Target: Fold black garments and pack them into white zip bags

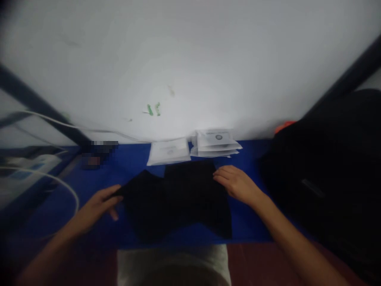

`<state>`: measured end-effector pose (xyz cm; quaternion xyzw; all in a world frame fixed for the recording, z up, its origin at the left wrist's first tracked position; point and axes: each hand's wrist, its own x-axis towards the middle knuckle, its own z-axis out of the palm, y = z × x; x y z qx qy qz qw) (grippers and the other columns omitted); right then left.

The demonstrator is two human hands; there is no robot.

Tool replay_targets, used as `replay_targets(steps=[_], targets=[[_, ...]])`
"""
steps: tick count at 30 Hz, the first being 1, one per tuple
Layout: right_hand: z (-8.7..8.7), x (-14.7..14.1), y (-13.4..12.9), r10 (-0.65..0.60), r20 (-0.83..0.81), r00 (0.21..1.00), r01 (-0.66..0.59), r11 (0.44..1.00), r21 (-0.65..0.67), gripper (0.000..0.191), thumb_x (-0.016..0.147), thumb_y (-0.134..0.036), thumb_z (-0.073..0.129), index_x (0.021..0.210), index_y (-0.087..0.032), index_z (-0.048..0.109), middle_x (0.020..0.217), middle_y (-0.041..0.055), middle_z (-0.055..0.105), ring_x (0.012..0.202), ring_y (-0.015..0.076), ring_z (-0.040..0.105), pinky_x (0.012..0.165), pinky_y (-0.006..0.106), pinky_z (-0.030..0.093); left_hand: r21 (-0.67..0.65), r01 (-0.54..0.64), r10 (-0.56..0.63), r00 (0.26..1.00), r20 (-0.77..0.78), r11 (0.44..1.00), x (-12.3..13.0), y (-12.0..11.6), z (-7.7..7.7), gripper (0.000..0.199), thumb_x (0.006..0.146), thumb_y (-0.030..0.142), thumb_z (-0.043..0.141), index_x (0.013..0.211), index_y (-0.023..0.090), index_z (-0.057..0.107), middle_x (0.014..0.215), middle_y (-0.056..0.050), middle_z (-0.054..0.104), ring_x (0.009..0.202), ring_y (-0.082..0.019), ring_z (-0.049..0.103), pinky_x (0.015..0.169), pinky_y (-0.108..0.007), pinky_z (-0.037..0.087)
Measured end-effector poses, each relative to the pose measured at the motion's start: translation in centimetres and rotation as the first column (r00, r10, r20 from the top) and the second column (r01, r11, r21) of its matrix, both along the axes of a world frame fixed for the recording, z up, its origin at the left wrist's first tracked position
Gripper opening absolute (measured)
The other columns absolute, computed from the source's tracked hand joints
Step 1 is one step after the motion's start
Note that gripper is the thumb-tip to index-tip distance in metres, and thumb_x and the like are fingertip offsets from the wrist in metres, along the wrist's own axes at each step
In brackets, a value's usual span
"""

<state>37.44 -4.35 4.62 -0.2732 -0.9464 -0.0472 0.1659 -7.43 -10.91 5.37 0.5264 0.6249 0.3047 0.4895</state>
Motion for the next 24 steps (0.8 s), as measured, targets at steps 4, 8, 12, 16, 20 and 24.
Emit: replay_targets(steps=[4,8,12,16,20,24], targets=[[-1.6,1.9,-1.7,-0.051,0.034,0.998,0.053,0.998,-0.043,0.033,0.091,-0.008,0.044,0.114,-0.014,0.067,0.113,0.0131,0.069,0.105,0.0259,0.064,0.091,0.043,0.053,0.061,0.277,-0.24,0.907,-0.346,0.959,-0.4,-0.1,-0.2,0.029,0.079,0.045,0.062,0.098,0.023,0.065,0.089,-0.002,0.068,0.076,-0.022,0.067,0.06,-0.03,0.058],[-1.4,2.5,-2.5,-0.13,0.021,0.991,0.132,0.983,-0.129,0.036,0.093,-0.009,0.043,0.12,-0.019,0.064,0.122,0.0111,0.066,0.113,0.0256,0.061,0.096,0.045,0.052,0.438,0.326,0.058,0.744,-0.665,0.837,2.3,1.1,0.3,0.053,0.083,0.044,0.061,0.13,0.022,0.052,0.125,-0.011,0.06,0.117,-0.033,0.057,0.096,-0.047,0.051],[-0.2,2.1,-2.5,-0.108,-0.008,0.994,0.103,0.962,-0.254,0.033,0.093,-0.014,0.047,0.12,-0.02,0.064,0.123,0.011,0.065,0.114,0.0252,0.06,0.099,0.045,0.049,0.426,0.668,-0.223,0.661,-0.717,0.61,8.2,2.1,-0.4,0.044,0.089,0.034,0.061,0.131,0.022,0.053,0.139,-0.011,0.052,0.128,-0.028,0.05,0.107,-0.044,0.044],[-0.1,1.1,-2.4,-0.086,0.036,0.996,0.093,0.94,-0.328,0.032,0.093,-0.032,0.06,0.123,-0.02,0.062,0.122,0.0113,0.065,0.113,0.0267,0.06,0.098,0.046,0.049,0.356,0.786,-0.329,0.557,-0.763,0.506,12.0,2.8,-2.2,0.029,0.088,0.027,0.062,0.115,0.019,0.061,0.126,-0.012,0.062,0.122,-0.029,0.055,0.103,-0.047,0.046],[-0.5,1.0,-1.9,-0.102,0.03,0.994,0.106,0.94,-0.325,0.02,0.099,-0.03,0.051,0.108,-0.02,0.065,0.114,0.0101,0.067,0.108,0.024,0.061,0.094,0.041,0.05,0.326,0.761,-0.343,0.572,-0.745,0.561,11.4,3.4,-2.8,0.016,0.095,0.02,0.048,0.104,0.019,0.062,0.111,-0.009,0.067,0.107,-0.025,0.063,0.093,-0.041,0.05],[-0.2,0.5,-0.5,-0.17,-0.006,0.985,0.162,0.949,-0.27,0.021,0.101,-0.029,0.046,0.106,-0.019,0.064,0.101,0.0091,0.068,0.096,0.0226,0.064,0.085,0.037,0.052,0.304,0.688,-0.318,0.621,-0.716,0.659,9.6,4.5,-1.4,0.022,0.1,0.026,0.039,0.101,0.021,0.06,0.099,-0.007,0.068,0.094,-0.023,0.065,0.085,-0.038,0.051]])
